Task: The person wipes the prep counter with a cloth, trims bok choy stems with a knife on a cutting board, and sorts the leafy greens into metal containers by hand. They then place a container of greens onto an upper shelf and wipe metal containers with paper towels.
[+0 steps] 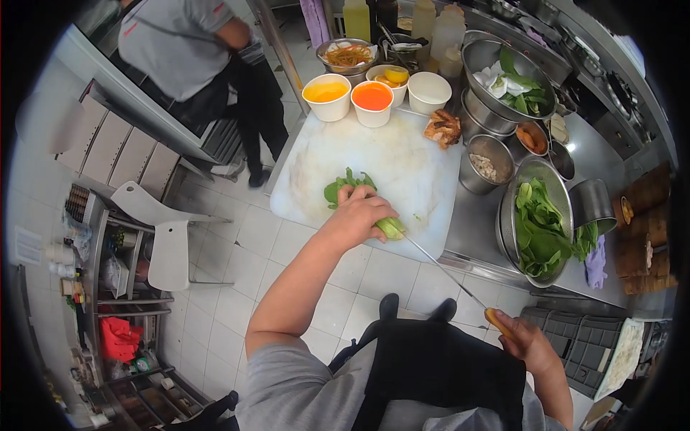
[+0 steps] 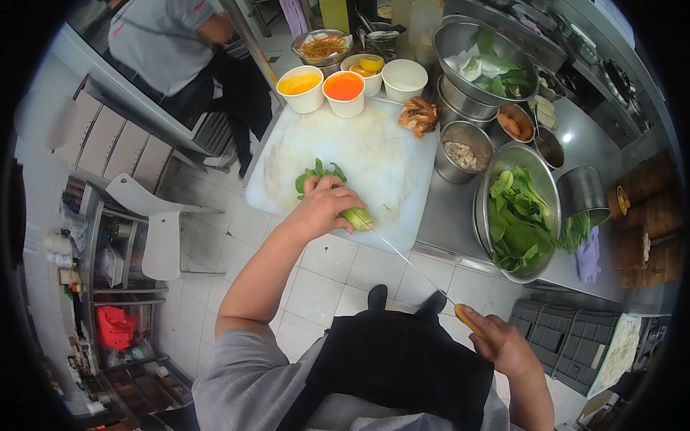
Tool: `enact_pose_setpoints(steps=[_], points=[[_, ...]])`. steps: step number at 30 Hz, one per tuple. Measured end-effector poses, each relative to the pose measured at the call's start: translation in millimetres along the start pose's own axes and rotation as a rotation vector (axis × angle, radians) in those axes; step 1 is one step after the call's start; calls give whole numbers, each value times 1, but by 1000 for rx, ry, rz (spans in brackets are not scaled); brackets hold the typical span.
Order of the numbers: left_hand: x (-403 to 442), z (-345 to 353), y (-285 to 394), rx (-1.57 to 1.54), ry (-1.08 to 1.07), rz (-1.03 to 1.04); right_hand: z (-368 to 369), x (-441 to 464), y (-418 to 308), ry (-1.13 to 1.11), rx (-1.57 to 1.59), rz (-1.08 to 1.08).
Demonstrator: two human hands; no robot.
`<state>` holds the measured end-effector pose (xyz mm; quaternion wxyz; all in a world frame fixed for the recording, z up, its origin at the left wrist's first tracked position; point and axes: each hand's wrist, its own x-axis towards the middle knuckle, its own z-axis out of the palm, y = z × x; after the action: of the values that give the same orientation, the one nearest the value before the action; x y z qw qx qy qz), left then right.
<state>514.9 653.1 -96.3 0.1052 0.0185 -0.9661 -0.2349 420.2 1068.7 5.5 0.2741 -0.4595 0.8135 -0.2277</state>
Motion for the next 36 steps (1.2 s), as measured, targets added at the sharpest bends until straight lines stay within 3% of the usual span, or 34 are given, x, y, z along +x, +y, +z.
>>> enact_pose_setpoints(steps=[20,26,36], points=[[-3,7,-6,-56,10,-23,-12,20,-9,-118,146,100],[-3,8,-6,-56,20,-11,-21,31,-22,-169,26,110],[-4,8,-1,52,18,-29,37,101,-12,-154,-91,5]])
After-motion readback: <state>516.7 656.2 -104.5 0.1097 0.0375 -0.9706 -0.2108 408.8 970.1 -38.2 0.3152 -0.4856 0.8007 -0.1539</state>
